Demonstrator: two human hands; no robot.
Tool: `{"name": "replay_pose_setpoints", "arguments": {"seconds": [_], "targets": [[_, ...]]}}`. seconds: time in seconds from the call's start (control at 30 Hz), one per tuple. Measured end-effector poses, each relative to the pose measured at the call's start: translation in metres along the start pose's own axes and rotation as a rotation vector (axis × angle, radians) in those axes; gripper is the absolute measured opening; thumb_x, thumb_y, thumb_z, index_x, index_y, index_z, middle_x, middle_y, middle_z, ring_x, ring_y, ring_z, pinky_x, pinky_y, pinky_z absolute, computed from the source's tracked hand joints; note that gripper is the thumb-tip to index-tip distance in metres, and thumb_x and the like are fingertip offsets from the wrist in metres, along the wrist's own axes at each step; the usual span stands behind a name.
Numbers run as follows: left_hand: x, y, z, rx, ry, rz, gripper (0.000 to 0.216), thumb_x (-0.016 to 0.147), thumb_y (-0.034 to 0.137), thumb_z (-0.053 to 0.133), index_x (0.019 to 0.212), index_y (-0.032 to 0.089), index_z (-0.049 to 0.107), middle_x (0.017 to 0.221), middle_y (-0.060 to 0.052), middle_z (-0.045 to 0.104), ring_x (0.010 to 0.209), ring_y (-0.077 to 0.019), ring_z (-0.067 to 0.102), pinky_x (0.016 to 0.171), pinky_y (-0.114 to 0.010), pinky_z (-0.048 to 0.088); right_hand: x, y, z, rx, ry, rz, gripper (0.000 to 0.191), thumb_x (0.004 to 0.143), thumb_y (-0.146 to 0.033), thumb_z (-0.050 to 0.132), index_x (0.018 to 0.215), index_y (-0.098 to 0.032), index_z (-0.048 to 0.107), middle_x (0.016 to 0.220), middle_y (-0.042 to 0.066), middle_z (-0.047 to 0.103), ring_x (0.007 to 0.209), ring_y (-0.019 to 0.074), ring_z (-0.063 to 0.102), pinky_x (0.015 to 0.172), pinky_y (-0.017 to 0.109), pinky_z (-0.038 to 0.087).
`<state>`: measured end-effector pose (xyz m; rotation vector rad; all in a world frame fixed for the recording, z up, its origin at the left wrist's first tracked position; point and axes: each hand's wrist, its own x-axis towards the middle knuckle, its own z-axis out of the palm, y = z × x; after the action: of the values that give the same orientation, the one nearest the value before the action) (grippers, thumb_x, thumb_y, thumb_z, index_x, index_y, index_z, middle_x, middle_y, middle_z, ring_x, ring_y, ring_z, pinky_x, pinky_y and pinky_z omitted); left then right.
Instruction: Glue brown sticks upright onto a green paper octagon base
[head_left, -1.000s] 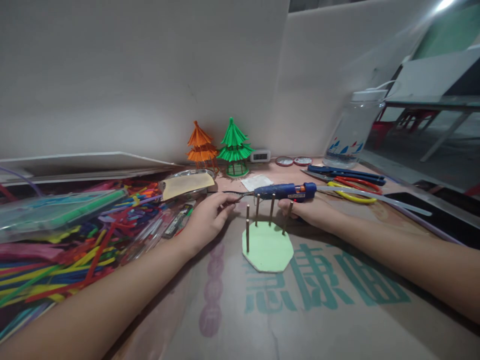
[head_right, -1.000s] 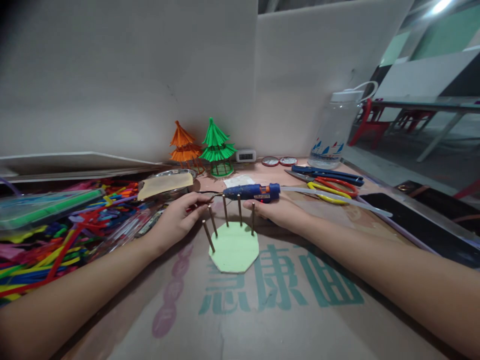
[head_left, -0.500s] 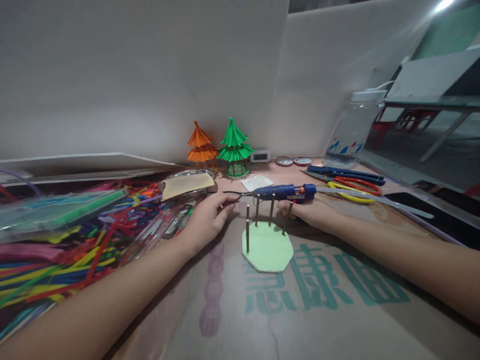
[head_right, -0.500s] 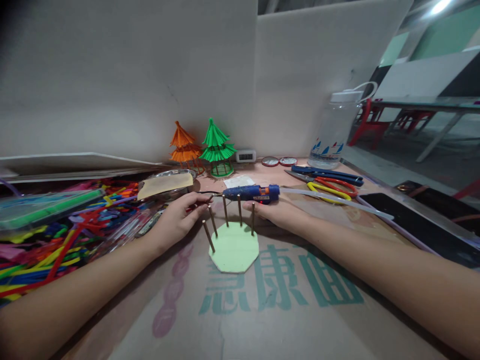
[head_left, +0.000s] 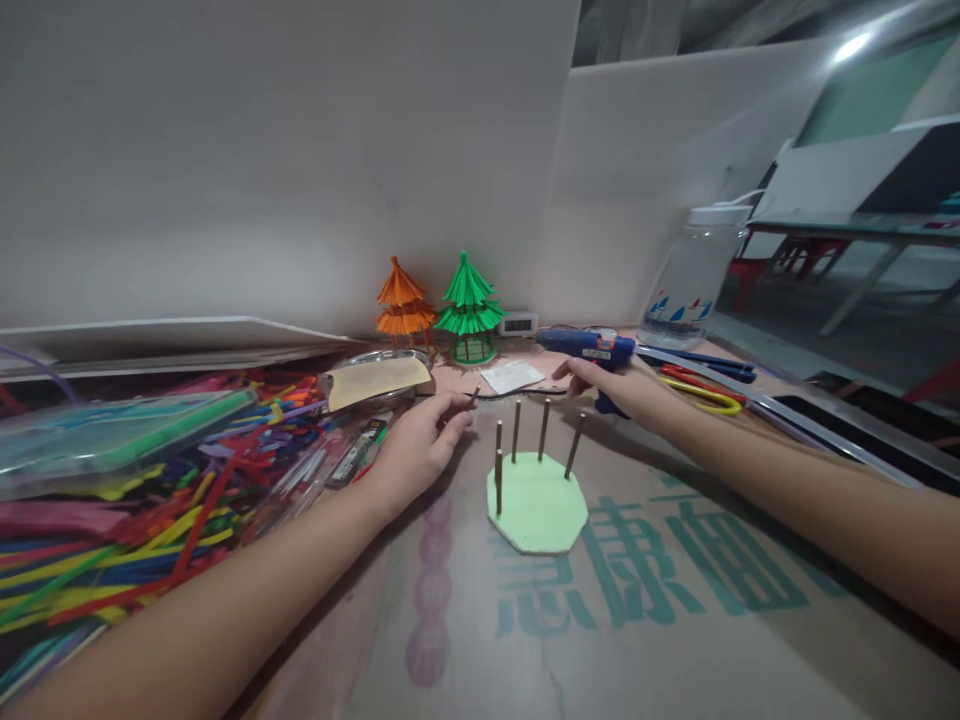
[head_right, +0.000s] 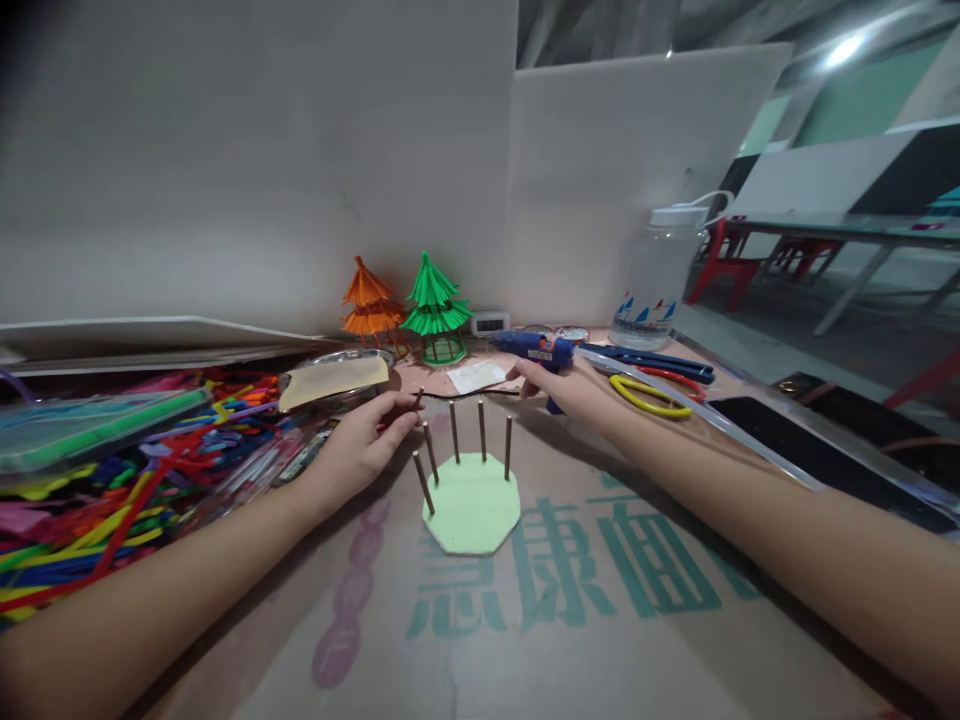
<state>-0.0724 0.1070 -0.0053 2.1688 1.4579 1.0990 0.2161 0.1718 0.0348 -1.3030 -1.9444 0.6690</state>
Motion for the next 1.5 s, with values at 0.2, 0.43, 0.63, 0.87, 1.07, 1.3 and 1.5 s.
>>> {"name": "replay_pose_setpoints", "arguments": {"seconds": [0.2, 0.43, 0.63, 0.87, 1.07, 1.3, 1.5], "targets": [[0.001, -0.002, 0.002, -0.004, -0.006, -0.007, 0.027, 0.097, 0.035, 0.051, 0.110, 0.018, 0.066, 0.116, -0.010, 0.072, 0.108, -0.0271, 0.066, 0.097, -0.040, 0.049, 0.043, 0.018, -0.002, -0.174, 0.155, 0.136, 0.031, 0.076, -0.046, 0.079, 0.078, -0.015, 0.074, 0.066, 0.007, 0.068, 0.069, 0.0232, 0.065, 0.060, 0.029, 0.045], [0.001, -0.003, 0.002, -0.016, -0.005, 0.001, 0.028, 0.097, 0.035, 0.052, 0.112, 0.017, 0.066, 0.117, -0.010, 0.072, 0.107, -0.0277, 0.066, 0.096, -0.040, 0.049, 0.064, 0.029, 0.028, -0.159, 0.137, 0.111, 0.025, 0.083, -0.039, 0.076, 0.087, -0.015, 0.072, 0.063, 0.006, 0.069, 0.059, 0.0188, 0.063, 0.056, 0.028, 0.050], [0.002, -0.001, 0.000, -0.013, -0.032, 0.017, 0.027, 0.097, 0.035, 0.052, 0.112, 0.018, 0.066, 0.114, -0.009, 0.073, 0.103, -0.0260, 0.067, 0.093, -0.037, 0.049, 0.070, 0.039, 0.014, -0.324, 0.050, 0.111, 0.033, 0.087, -0.045, 0.071, 0.094, -0.013, 0.073, 0.087, 0.013, 0.077, 0.077, 0.0227, 0.069, 0.067, 0.029, 0.050], [0.002, 0.001, -0.001, -0.047, -0.010, 0.012, 0.025, 0.096, 0.036, 0.053, 0.108, 0.018, 0.066, 0.109, -0.008, 0.072, 0.098, -0.0243, 0.066, 0.086, -0.034, 0.049, 0.052, 0.029, -0.006, -0.588, -0.023, 0.074, 0.046, 0.093, -0.052, 0.058, 0.112, -0.014, 0.073, 0.107, 0.016, 0.076, 0.092, 0.0260, 0.069, 0.071, 0.029, 0.044], [0.003, 0.038, -0.031, -0.321, 0.082, -0.071, 0.026, 0.094, 0.043, 0.057, 0.088, 0.018, 0.062, 0.074, 0.000, 0.061, 0.067, -0.0158, 0.058, 0.064, -0.026, 0.044, 0.019, -0.012, -0.044, -0.810, -0.011, 0.083, 0.046, 0.092, -0.056, 0.055, 0.081, -0.017, 0.076, 0.074, 0.014, 0.073, 0.073, 0.0272, 0.066, 0.061, 0.032, 0.037], [-0.018, 0.101, -0.059, -0.627, 0.034, -0.082, 0.029, 0.089, 0.046, 0.068, 0.080, 0.019, 0.068, 0.073, 0.002, 0.059, 0.065, -0.0110, 0.050, 0.061, -0.022, 0.039, -0.062, -0.084, -0.038, -0.688, 0.439, -0.971, 0.015, 0.097, -0.026, 0.059, 0.108, -0.022, 0.068, 0.086, 0.004, 0.075, 0.072, 0.0171, 0.066, 0.067, 0.030, 0.049], [-0.035, 0.116, -0.040, -0.793, -0.210, -0.132, 0.032, 0.088, 0.044, 0.070, 0.072, 0.017, 0.062, 0.065, 0.003, 0.052, 0.060, -0.0095, 0.045, 0.056, -0.022, 0.036, -0.099, -0.119, 0.002, -0.711, 0.249, -1.534, 0.020, 0.095, -0.015, 0.057, 0.108, -0.014, 0.072, 0.084, 0.004, 0.075, 0.070, 0.0165, 0.064, 0.068, 0.033, 0.056]]}}
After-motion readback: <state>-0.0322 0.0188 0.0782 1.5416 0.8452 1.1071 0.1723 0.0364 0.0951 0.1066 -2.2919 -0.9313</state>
